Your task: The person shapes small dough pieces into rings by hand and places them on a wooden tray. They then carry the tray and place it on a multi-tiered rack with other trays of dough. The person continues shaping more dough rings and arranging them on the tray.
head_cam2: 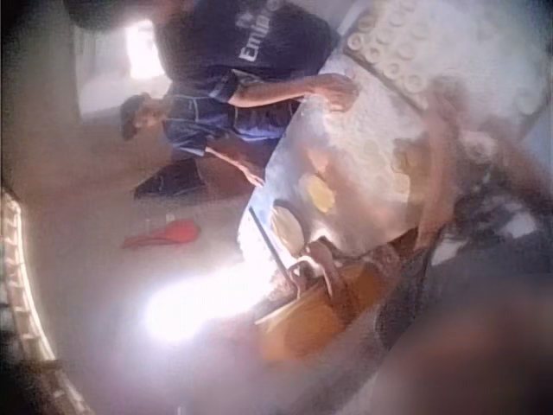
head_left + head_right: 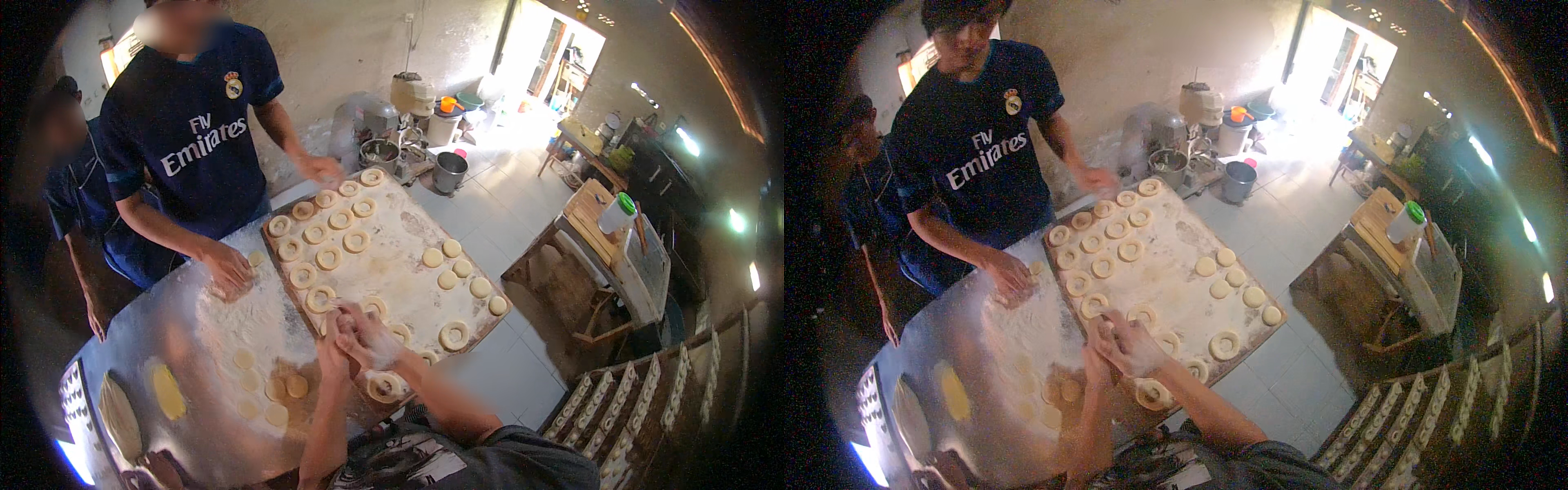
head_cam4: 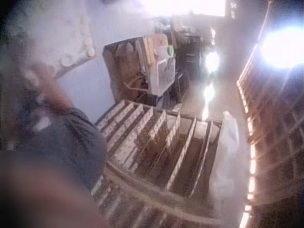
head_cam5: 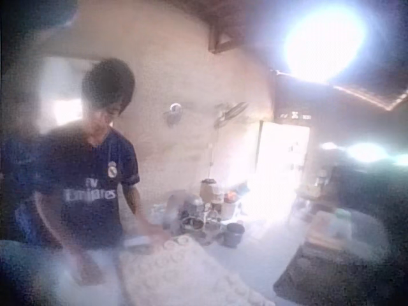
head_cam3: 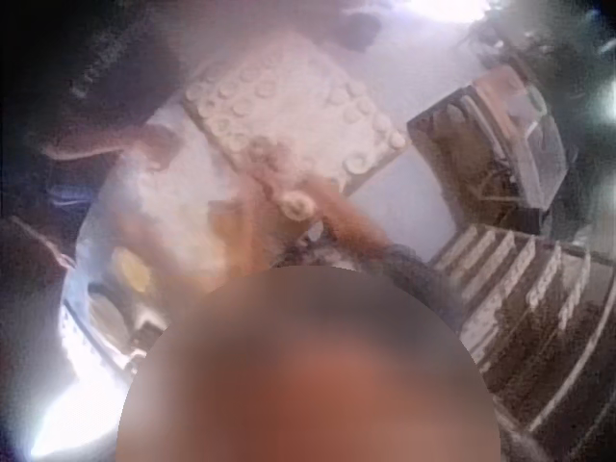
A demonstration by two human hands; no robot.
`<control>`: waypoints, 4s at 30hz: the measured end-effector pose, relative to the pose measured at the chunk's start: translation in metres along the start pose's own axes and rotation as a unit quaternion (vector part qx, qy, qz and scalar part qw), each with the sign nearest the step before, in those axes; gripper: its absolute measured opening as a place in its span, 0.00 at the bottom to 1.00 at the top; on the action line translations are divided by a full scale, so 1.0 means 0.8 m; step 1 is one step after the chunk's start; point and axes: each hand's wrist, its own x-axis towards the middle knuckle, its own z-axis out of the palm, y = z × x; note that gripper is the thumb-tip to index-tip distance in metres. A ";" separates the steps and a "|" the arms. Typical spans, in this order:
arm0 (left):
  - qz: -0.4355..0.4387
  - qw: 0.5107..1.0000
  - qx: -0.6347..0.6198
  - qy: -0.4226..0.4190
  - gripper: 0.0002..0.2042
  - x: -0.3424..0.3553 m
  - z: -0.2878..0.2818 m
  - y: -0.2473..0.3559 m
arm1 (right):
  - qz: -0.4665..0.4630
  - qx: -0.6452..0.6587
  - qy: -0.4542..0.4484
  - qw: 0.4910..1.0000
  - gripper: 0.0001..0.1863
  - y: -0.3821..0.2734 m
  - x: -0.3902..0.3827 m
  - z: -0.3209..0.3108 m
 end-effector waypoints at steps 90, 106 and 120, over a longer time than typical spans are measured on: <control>0.113 0.964 -0.136 0.197 0.11 -0.054 -0.093 -0.054 | 0.028 0.001 -0.108 0.994 0.24 0.009 0.012 0.101; -0.102 0.955 -0.265 0.081 0.11 -0.020 0.100 -0.006 | 0.133 0.303 -0.099 0.938 0.31 -0.019 0.022 -0.099; -0.018 0.995 0.099 0.008 0.07 0.045 0.149 0.078 | 0.101 0.336 -0.173 0.920 0.28 0.020 0.052 -0.189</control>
